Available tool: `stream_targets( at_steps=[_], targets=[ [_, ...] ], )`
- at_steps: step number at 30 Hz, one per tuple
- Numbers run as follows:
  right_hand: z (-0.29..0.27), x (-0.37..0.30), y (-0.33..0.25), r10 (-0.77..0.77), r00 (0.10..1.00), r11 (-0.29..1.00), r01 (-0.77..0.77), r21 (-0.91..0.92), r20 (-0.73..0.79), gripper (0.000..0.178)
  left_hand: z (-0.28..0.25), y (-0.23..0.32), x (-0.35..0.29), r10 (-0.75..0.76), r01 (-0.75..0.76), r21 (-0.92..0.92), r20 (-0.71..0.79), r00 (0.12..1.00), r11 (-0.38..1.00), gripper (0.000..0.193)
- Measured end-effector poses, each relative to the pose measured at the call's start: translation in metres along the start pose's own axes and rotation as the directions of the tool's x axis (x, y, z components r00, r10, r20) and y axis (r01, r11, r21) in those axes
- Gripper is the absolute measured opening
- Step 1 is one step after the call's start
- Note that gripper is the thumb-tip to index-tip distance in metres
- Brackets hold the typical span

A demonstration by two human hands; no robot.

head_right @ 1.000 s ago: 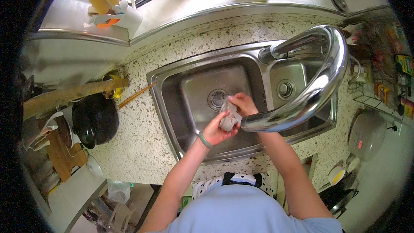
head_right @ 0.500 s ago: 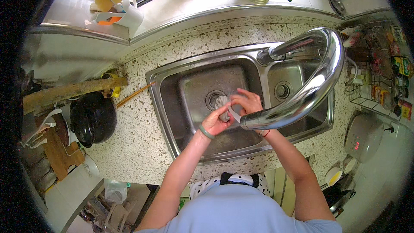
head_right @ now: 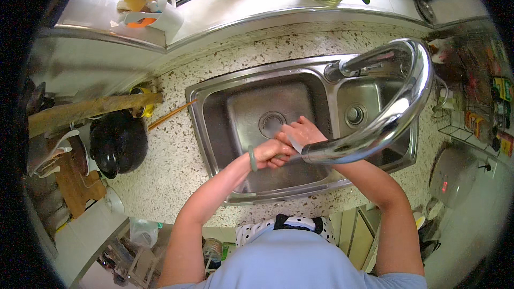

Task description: The person washes a small white root vegetable under a kitchen faucet, then retrieves a pair of scissors from a utensil rack. They use the scissors to cut open a plastic bag containing a white root vegetable and a carrot, then place the items on the floor next to a large squash.

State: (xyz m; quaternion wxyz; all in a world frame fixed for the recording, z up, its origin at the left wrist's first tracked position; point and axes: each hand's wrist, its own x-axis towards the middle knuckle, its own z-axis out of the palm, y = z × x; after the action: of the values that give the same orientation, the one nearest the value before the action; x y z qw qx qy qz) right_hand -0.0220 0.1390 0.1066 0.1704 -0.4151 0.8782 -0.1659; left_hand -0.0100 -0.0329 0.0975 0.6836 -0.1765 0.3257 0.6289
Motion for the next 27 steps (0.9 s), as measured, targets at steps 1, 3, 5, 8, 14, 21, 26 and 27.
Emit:
stream_targets(
  at_steps=[1, 3, 5, 8, 14, 21, 26, 27],
  targets=[
    [0.001, 0.0, -0.002, 0.083, 0.996, 0.996, -0.082, -0.026, 0.043, 0.029, -0.001, 0.005, 0.001, 0.021, -0.014, 0.108, -0.064, 0.998, 0.994, 0.014],
    [0.016, 0.004, -0.002, 0.138, 0.989, 0.99, -0.14, -0.028, -0.056, 0.023, -0.025, -0.009, 0.027, 0.304, -0.123, 0.606, -0.206, 0.93, 0.786, 0.019],
    [0.03, 0.004, -0.001, 0.257, 0.966, 0.965, -0.257, -0.043, -0.02, 0.022, -0.027, -0.014, 0.04, 0.709, -0.157, 0.966, -0.035, 0.704, 0.204, 0.023],
    [0.041, 0.006, -0.004, 0.421, 0.906, 0.906, -0.423, 0.023, 0.048, 0.019, -0.023, -0.005, 0.037, 0.64, 0.047, 0.967, -0.202, 0.741, 0.25, 0.028],
    [0.05, 0.005, 0.0, 0.54, 0.836, 0.792, -0.543, 0.277, 0.097, 0.019, -0.029, 0.009, 0.036, 0.712, 0.202, 0.977, -0.097, 0.695, -0.064, 0.021],
    [0.058, 0.012, -0.018, 0.573, 0.816, 0.562, -0.463, 0.685, 0.082, 0.023, -0.048, 0.005, 0.041, 0.771, 0.15, 0.904, 0.243, 0.588, -0.4, 0.016],
    [0.058, 0.019, -0.034, 0.604, 0.709, 0.176, -0.566, 0.806, 0.366, 0.018, -0.055, 0.001, 0.027, 0.746, 0.147, 0.855, 0.336, 0.574, -0.498, 0.011],
    [0.05, 0.022, -0.04, 0.583, 0.641, 0.007, -0.618, 0.786, 0.499, 0.016, -0.056, 0.0, 0.023, 0.749, 0.154, 0.852, 0.337, 0.57, -0.5, 0.011]
  ],
)
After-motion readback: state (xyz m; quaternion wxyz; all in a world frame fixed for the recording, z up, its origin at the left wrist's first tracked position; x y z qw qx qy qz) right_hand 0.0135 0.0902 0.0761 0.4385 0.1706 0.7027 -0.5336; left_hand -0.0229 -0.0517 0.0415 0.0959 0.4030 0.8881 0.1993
